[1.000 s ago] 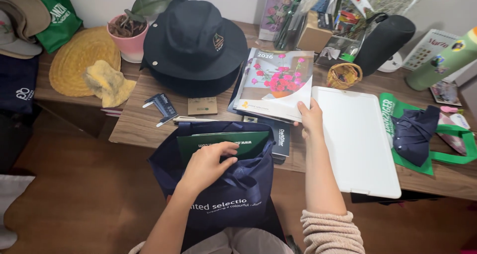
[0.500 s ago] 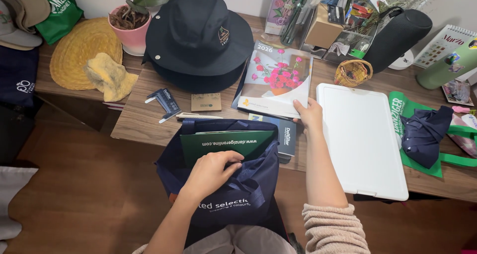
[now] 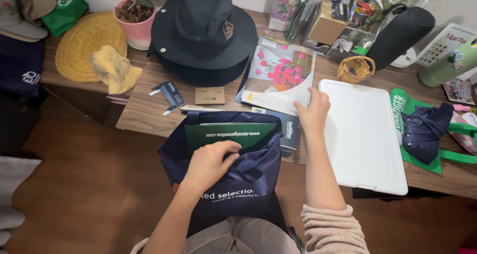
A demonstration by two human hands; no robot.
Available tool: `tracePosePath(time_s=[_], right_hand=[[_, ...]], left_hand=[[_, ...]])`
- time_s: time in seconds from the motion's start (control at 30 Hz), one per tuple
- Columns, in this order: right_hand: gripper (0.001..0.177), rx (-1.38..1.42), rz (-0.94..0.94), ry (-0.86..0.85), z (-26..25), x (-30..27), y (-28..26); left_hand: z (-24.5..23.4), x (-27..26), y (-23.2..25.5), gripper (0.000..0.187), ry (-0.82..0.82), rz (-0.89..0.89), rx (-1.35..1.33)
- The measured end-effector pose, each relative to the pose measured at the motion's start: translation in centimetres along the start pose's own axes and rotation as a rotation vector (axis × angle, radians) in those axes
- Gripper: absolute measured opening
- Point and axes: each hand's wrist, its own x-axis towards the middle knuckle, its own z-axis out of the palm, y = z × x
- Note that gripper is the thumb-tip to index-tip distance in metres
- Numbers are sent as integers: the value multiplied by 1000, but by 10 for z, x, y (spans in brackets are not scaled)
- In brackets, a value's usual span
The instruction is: The person folds a blue tote bag on their lap, then places it on the desk. They move a black hat aside, open the bag, and remove several items including a catalog, a clipboard with conversion charts, and a notebook. They flip through the notebook and place the items on the desk.
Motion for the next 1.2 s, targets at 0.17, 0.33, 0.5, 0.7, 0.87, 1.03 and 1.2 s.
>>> tracePosePath(time_s=[0.17,0.33,0.5,0.7,0.87,1.03,1.2], right_hand=[[19,334,-303,102,-48,-25,-84],[9,546,-506,-185,-76,-61,-151],[26,-32,-631,-397,-54,-70,-140],[30,-209,-583,-444,-45,-72,-130],[16,-95,-588,-388,-65,-80,-137],[9,49,-604,-409,-93,-82,-153],[21,195,-581,-439,-122,-77,-165]], left_hand=[[5,-6,-31,19,283,46,145],[-6,-13,-46,42,556,86,318],[-12,-10,-59,59,611,130,111],[-6,-12,-59,59,536,7,73],[-15,-26,-58,26,582,-44,-154],[-33,-42,-41,15,572,-127,-435],[-64,-51,-16,10,707,-48,-501]])
